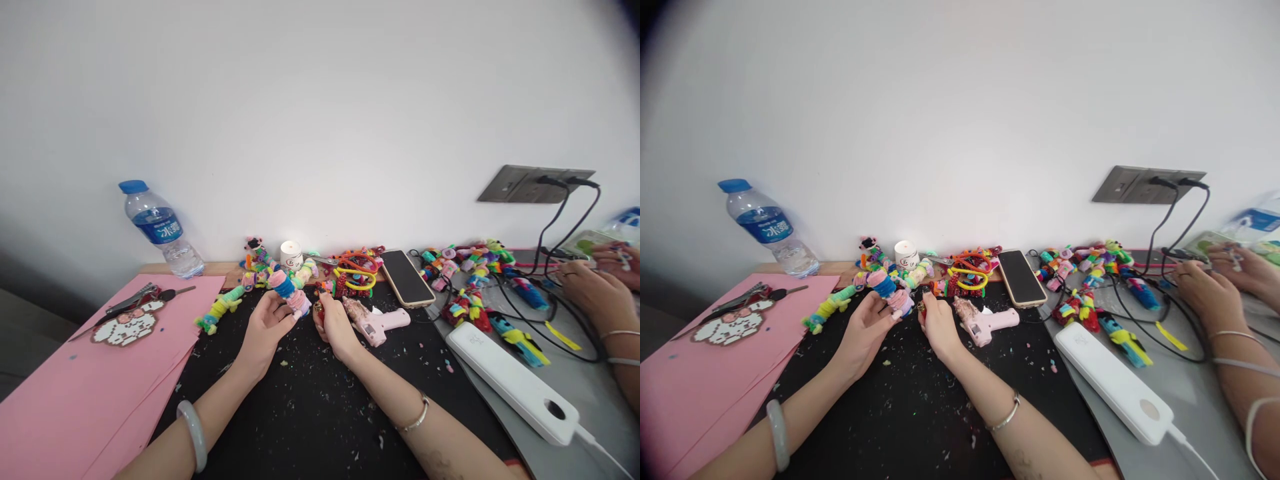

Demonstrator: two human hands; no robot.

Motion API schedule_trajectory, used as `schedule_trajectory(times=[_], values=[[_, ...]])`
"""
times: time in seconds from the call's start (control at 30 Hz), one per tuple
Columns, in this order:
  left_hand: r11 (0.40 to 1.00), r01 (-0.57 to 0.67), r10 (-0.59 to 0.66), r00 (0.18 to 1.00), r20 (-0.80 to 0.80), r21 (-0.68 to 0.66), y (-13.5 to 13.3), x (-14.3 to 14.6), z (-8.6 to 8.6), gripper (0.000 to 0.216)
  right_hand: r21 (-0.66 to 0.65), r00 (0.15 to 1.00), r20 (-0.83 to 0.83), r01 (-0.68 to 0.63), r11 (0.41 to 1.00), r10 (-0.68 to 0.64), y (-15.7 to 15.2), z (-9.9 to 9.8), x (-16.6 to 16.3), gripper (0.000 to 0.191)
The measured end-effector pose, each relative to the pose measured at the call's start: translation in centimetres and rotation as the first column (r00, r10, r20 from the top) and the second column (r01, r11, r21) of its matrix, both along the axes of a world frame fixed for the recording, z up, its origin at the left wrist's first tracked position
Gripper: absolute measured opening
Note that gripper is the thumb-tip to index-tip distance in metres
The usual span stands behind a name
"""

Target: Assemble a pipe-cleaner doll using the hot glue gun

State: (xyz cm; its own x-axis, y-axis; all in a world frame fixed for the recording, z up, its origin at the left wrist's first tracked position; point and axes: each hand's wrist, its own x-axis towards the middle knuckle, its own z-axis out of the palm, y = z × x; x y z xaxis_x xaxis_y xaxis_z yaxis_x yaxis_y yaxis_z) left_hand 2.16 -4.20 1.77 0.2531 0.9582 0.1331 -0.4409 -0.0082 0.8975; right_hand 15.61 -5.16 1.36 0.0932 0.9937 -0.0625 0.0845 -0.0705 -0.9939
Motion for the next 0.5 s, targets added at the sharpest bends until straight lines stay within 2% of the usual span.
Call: schedule_trajectory(times=[0.17,0.5], values=[[1.0,0.003,-0.003,1.0,0.003,0.0,0.03,0.0,-0.06,0.032,-0.006,1.0,0.002,-0.012,1.0,0.012,0.05,-0.08,-0.02,0.06],[1.0,-0.002,0.002,1.0,0.012,-0.001,0.0,0.01,-0.14,0.034,0.002,0.999,0.017,-0.037,0.999,0.037,0.13,0.13,0.12,0.047]])
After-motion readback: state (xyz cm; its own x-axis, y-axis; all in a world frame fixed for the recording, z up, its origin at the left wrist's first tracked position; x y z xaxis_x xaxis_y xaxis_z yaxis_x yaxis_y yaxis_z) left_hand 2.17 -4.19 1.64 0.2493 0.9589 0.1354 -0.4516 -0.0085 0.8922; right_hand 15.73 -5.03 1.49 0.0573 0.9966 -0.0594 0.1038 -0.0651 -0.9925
